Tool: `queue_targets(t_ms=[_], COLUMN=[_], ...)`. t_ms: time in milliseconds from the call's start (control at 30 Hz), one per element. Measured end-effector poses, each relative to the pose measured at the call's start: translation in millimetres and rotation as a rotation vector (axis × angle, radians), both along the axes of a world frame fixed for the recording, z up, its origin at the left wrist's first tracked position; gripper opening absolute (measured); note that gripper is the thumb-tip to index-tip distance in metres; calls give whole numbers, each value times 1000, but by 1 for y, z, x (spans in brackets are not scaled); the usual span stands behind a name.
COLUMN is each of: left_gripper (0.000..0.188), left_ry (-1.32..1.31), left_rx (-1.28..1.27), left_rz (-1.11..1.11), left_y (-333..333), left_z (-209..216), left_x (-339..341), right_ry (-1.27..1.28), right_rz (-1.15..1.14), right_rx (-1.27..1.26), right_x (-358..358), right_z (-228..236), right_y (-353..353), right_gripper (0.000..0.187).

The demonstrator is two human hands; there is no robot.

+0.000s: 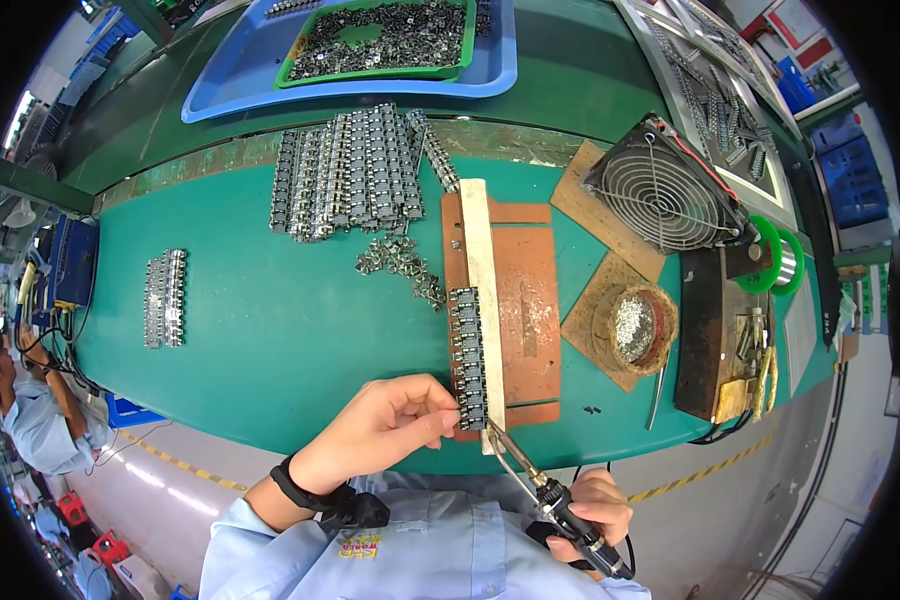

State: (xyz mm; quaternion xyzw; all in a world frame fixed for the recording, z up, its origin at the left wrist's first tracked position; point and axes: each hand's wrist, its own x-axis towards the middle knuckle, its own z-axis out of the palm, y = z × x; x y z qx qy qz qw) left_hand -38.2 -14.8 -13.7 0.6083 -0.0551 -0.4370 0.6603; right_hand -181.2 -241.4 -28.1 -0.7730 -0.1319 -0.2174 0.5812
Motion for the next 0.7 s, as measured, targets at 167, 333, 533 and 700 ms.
queue_targets(t_ms=[167,333,533,700], left_gripper=[14,13,15,15], left_ry=[64,100,106,102], left_rx=[-11,5,-15,-33], left_rz=[1,-30,-21,-12], left_y=[2,1,2,2], left_z=[5,4,1,1], left_x=[-4,-5,-6,-7], right_ry=[26,41,46,43], right_rz=[80,96,96,94], right_rx=[-20,-38,-50,-41], right_x=[4,7,7,8], right_z=[4,3,1,1], right_y=[0,2,4,4], right_gripper=[46,45,45,44])
